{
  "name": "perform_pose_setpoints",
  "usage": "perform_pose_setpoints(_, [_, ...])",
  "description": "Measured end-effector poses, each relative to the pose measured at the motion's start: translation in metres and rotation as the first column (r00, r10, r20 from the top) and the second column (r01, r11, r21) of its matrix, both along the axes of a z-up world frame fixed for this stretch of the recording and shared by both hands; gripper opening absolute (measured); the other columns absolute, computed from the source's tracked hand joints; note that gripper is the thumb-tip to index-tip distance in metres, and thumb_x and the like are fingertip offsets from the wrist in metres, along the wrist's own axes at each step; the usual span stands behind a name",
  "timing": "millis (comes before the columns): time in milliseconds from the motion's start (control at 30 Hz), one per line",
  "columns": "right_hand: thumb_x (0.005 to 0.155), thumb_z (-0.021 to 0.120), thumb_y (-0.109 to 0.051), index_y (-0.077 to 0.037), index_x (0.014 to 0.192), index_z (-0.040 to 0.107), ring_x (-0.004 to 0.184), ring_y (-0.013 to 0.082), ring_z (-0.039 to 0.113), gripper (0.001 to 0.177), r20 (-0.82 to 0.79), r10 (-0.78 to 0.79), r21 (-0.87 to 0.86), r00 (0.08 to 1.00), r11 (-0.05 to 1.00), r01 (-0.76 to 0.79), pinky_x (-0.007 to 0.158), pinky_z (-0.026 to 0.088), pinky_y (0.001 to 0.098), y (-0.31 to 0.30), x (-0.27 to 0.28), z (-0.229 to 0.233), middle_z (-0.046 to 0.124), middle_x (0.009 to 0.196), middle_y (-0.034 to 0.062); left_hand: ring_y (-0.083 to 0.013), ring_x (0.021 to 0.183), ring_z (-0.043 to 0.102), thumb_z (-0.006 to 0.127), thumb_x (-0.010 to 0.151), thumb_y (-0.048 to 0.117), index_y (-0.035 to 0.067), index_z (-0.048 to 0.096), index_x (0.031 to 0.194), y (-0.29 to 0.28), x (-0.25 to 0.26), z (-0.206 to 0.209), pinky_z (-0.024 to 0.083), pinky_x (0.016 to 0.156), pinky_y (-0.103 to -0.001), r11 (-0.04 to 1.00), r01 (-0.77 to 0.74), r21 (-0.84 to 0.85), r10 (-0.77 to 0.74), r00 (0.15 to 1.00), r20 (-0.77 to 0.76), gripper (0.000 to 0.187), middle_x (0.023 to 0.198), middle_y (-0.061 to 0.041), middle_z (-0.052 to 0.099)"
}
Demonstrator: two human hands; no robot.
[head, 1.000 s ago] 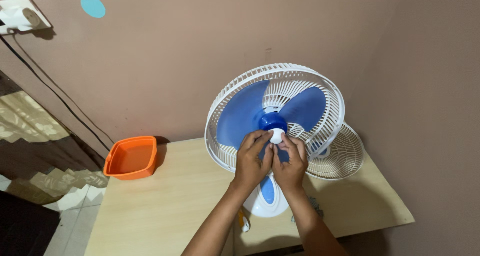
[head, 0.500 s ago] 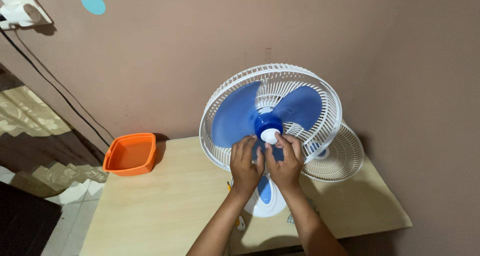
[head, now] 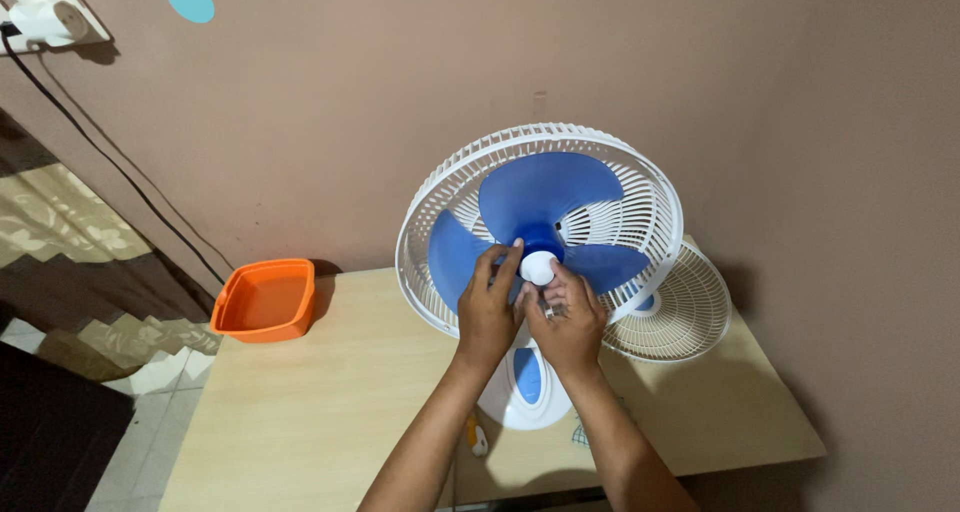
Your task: The person assembles a white and blue table fan on a wooden table. They wipe the fan's neck and base with a cloth, then attach the front cage, secure it with a nut, and install the blue fan blades. Finally, they wipe the blades and secure them with a cap.
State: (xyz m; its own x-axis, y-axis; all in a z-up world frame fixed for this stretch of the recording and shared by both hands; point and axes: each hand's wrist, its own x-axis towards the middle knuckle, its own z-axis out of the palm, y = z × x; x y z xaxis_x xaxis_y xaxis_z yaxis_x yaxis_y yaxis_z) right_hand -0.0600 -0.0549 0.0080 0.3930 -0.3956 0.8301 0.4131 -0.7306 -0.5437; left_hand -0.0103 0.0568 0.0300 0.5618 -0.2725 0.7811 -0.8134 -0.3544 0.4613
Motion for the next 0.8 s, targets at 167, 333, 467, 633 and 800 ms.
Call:
perform_pose_setpoints(167, [0.083,0.088,-0.016,0.002,0.098,0.067,0.066,0.0102,0.068,0.032,-0.05,-0.042,0.112,0.998,0.993,0.047,0.058,0.056,0.0245,-0.003,0.006,-0.004,0.071,0.078,0.0069,-0.0314,0.106,0.067,0.085,0.077,0.01,0.01,0.059,0.142,-0.003,0.001,-0.008,0.057,0.085,-0.039,0.999,-0.017,-0.037,0.019,0.999,0.036,0.07,0.129,-0.016,0.059])
perform_pose_setpoints(333, [0.081,0.089,-0.02,0.001,0.094,0.067,0.064,0.0099,0.067,0.033,-0.1,-0.072,0.148,0.992,0.985,0.086,0.057,0.055,0.0238,0.0,0.006,-0.001,0.07,0.076,0.0063,-0.0317,0.108,0.067,0.086,0.076,0.01,0.009,0.064,0.132,-0.004,0.002,-0.009,0.057,0.086,-0.038,0.996,-0.003,-0.087,0.011,0.996,0.089,0.06,0.128,-0.015,0.06])
perform_pose_setpoints(467, [0.077,0.089,-0.02,0.003,0.101,0.065,0.068,0.0127,0.064,0.041,-0.093,-0.083,0.146,0.992,0.985,0.096,0.058,0.054,0.0261,0.003,0.001,0.008,0.067,0.088,0.0092,-0.0304,0.107,0.067,0.086,0.078,0.009,0.009,0.068,0.127,-0.005,0.003,-0.013,0.057,0.086,-0.037,0.995,-0.001,-0.099,0.011,0.995,0.102,0.052,0.128,-0.015,0.061])
perform_pose_setpoints(633, [0.081,0.084,-0.013,0.003,0.109,0.068,0.08,0.0169,0.064,0.037,0.045,-0.134,-0.092,0.99,0.986,0.138,0.067,0.055,0.0302,0.002,-0.003,0.01,0.064,0.103,0.0124,-0.0298,0.11,0.066,0.084,0.08,0.006,0.011,0.068,0.13,-0.006,0.006,-0.017,0.057,0.087,-0.036,0.995,0.002,-0.101,0.009,0.994,0.107,0.053,0.13,-0.014,0.061])
perform_pose_setpoints(800, [0.079,0.092,-0.017,-0.003,0.089,0.064,0.071,0.0134,0.068,0.033,-0.068,-0.124,0.073,0.99,0.989,0.129,0.061,0.055,0.0279,-0.001,0.006,-0.001,0.068,0.088,0.0064,-0.0308,0.108,0.065,0.086,0.078,0.009,0.011,0.066,0.131,-0.005,0.007,-0.018,0.056,0.087,-0.037,0.994,0.029,-0.105,-0.014,0.99,0.139,0.057,0.131,-0.015,0.059])
